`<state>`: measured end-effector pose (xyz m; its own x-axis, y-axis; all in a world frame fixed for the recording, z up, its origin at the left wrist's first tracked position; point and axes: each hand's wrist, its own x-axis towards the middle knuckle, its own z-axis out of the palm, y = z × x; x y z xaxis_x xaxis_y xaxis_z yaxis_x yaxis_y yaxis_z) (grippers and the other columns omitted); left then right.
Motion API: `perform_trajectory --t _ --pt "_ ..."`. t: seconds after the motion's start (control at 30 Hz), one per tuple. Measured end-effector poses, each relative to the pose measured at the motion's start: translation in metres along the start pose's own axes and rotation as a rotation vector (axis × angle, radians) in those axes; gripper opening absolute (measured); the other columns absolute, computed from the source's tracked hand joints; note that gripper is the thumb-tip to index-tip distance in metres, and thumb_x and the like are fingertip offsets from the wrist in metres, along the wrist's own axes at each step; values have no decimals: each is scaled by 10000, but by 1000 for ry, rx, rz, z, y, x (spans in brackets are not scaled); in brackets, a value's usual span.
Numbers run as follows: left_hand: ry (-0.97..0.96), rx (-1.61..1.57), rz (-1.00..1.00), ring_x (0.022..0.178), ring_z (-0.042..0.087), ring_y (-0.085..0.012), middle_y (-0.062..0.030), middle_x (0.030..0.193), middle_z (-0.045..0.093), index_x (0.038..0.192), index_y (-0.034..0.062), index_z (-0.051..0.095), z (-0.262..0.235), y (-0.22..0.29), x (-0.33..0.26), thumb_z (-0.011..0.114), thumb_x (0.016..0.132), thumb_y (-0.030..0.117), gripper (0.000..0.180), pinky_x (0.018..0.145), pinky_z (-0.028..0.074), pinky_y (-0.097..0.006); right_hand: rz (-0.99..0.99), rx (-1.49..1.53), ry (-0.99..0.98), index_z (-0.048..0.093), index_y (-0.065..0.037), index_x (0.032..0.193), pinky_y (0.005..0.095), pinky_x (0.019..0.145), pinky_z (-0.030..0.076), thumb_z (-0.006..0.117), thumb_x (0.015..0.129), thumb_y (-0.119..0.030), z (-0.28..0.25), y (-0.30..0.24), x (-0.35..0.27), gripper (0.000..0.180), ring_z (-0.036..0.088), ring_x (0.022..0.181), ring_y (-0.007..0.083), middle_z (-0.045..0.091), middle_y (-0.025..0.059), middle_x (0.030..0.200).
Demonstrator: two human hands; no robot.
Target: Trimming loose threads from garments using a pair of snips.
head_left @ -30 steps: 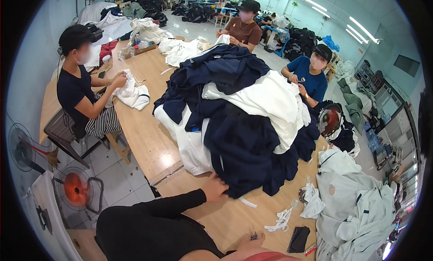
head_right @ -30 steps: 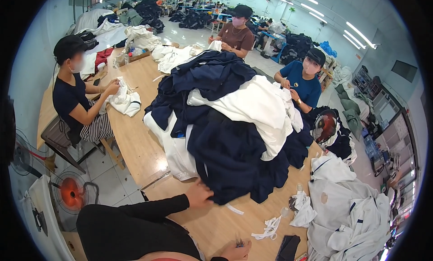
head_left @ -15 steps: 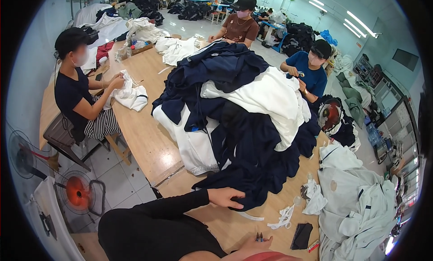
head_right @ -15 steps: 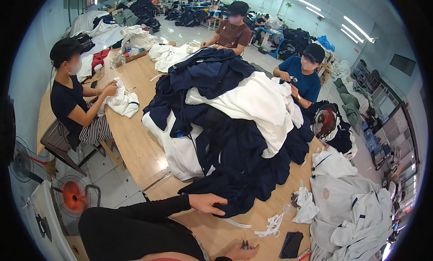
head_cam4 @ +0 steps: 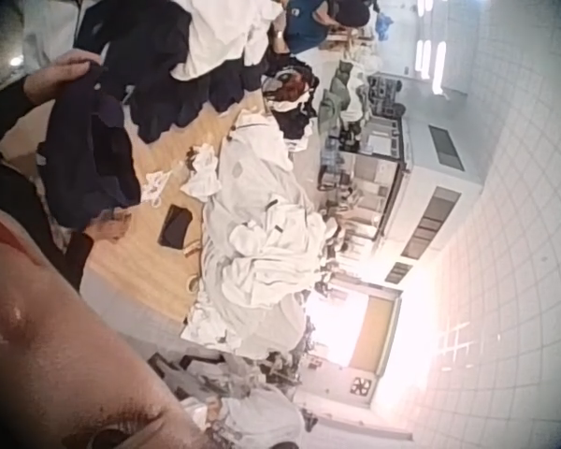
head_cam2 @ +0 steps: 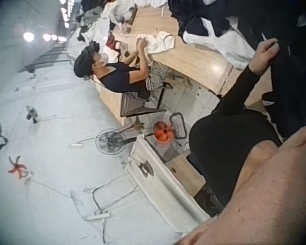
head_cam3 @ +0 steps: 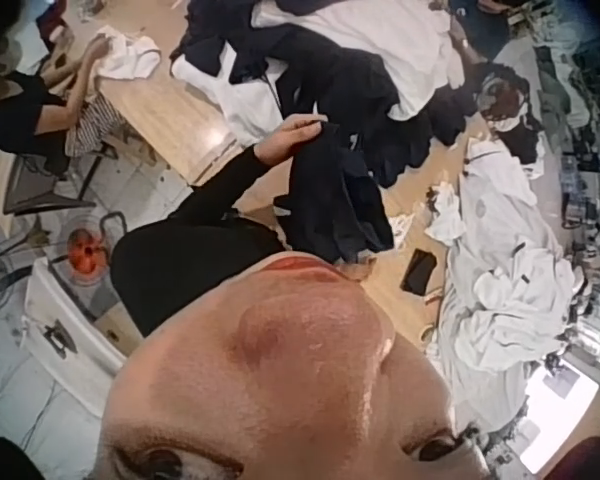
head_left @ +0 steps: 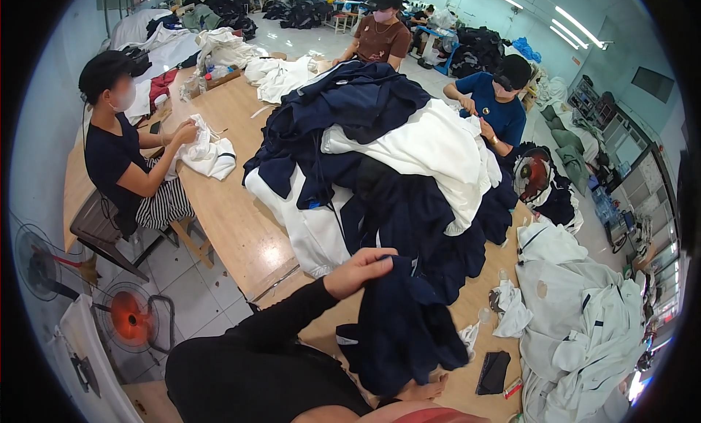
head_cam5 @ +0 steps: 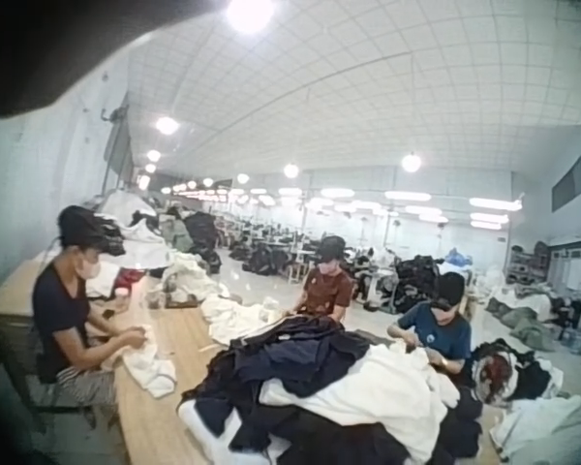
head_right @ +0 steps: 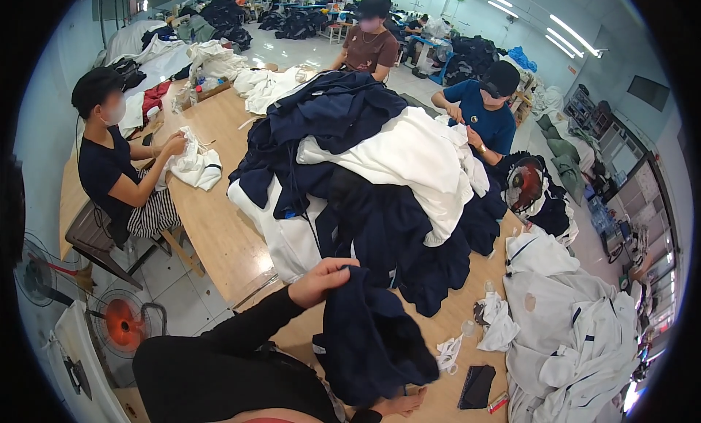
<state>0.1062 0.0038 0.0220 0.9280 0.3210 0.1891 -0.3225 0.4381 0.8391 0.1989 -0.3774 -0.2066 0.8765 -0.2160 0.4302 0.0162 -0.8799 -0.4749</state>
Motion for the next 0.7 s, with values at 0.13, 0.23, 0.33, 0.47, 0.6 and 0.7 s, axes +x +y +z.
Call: perform_trajectory --t 0.13,0.23,0.33,0.47,0.6,0.7 --pt "250 656 -164 1062 652 -114 -21 1119 699 1266 20 672 -72 -63 -33 648 1130 356 363 984 510 -277 93 22 -95 582 -55 1507 494 1178 422 834 874 -232 -10 -14 6 703 588 1367 369 671 112 1439" --pt "263 1033 -68 1236 630 -283 -154 1286 673 1301 35 656 -83 -101 -80 758 1040 422 478 1083 494 -369 28 -64 -102 601 -38 1459 500 1169 423 767 904 -125 -31 -46 4 586 579 1363 377 676 157 1401" --pt "248 1109 -128 1298 596 -383 -212 1330 646 1311 39 649 -70 -116 -104 827 969 374 511 1112 484 -423 -64 -44 -138 640 -10 1370 518 1128 448 707 921 -46 -35 -41 2 456 581 1323 404 672 189 1360" --pt "409 1174 -139 1223 647 -411 -254 1298 641 1396 67 606 -84 -128 -124 857 905 345 618 1042 542 -447 -365 284 -86 653 -6 1343 529 1083 449 735 956 -137 -8 -51 10 417 564 1300 419 653 199 1345" --pt "298 1095 -134 1114 695 -413 -213 1241 694 1296 47 664 -91 -120 -83 792 942 211 410 986 556 -463 -558 503 -426 663 12 1326 502 1032 483 781 937 -184 -34 -131 -1 451 597 1158 448 640 219 1223" --pt "254 962 -17 1091 718 -344 -158 1193 722 1216 10 705 -49 -58 -56 707 1008 101 227 958 557 -395 -665 455 -513 657 1 1325 483 986 500 840 865 -169 -21 -152 -6 523 610 1027 412 610 201 1165"
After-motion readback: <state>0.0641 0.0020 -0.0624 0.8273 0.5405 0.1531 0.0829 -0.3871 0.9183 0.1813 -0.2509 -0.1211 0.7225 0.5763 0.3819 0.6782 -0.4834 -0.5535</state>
